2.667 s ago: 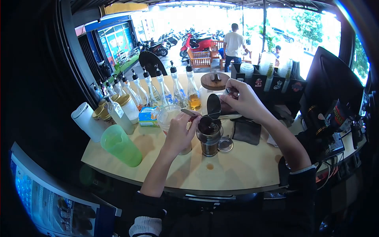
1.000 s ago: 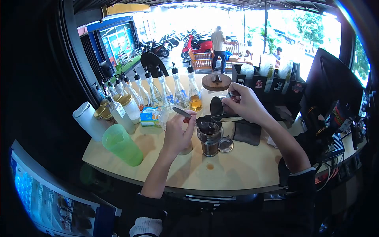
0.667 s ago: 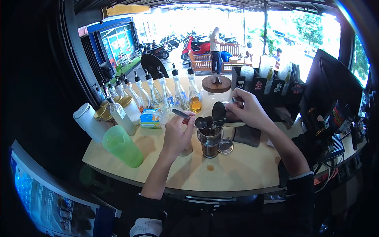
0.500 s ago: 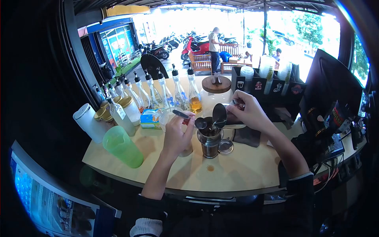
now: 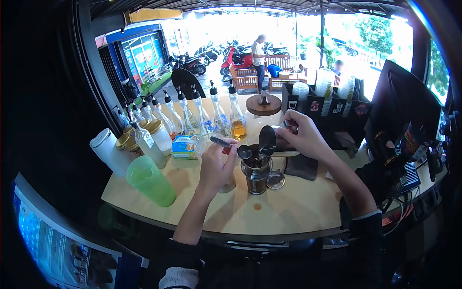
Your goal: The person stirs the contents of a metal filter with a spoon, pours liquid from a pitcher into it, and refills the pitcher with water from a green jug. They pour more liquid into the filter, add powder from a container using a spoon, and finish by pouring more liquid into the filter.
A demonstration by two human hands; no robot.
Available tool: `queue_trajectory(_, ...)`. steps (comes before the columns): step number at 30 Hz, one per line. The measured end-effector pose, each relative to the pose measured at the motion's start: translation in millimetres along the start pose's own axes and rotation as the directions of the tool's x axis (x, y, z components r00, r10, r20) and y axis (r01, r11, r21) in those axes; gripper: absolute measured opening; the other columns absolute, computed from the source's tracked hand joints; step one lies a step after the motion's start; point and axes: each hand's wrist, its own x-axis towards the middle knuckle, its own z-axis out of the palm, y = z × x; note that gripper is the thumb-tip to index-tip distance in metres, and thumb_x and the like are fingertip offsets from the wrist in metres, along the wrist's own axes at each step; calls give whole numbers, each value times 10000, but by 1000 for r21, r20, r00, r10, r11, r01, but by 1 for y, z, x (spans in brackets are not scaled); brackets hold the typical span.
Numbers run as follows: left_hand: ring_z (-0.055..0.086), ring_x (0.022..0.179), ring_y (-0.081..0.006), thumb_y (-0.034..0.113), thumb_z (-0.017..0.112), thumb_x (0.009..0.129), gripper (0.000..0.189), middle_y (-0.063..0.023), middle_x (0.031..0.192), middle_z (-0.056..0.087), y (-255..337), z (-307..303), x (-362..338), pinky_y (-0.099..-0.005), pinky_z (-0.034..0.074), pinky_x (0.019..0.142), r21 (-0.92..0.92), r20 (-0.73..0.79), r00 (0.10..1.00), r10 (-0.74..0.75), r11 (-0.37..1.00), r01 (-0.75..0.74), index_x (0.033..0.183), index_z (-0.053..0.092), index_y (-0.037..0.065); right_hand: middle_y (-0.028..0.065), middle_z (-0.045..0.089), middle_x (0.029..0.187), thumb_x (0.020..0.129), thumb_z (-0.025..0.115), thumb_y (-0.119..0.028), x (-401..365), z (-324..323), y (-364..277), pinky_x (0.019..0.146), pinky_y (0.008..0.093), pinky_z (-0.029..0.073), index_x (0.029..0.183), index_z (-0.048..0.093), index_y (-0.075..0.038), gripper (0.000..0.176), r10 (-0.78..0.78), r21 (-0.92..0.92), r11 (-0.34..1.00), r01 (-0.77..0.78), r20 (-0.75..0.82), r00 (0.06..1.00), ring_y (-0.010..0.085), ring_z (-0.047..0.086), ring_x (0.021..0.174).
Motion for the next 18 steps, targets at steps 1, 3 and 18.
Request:
queue_trajectory(1,663,693,-162,78,599,892,125,-104,791,673,1,0,0,-288,511,647,1,-3,1000,5,1000,-5,961,647,-15,-8,424,602,852,676,-97,0,0,0,491,252,350,817,463,13,243,-4,-7,1000,4,-2,1000,34,375,589)
queue_trajectory(3,661,688,-166,77,602,890,123,-106,790,672,1,-2,0,-289,510,643,8,-10,1000,13,1000,-13,959,647,-15,-5,430,602,852,676,-97,1,0,-4,491,252,351,818,463,13,242,-7,-7,1000,7,-4,1000,34,376,587)
queue_trajectory(18,658,690,-169,57,605,887,103,-108,803,666,1,-9,-3,-288,508,643,10,-20,1000,-3,1000,3,957,635,-13,35,480,612,834,688,-121,9,10,-8,521,276,386,836,484,24,250,-31,-70,997,30,-13,999,62,421,579)
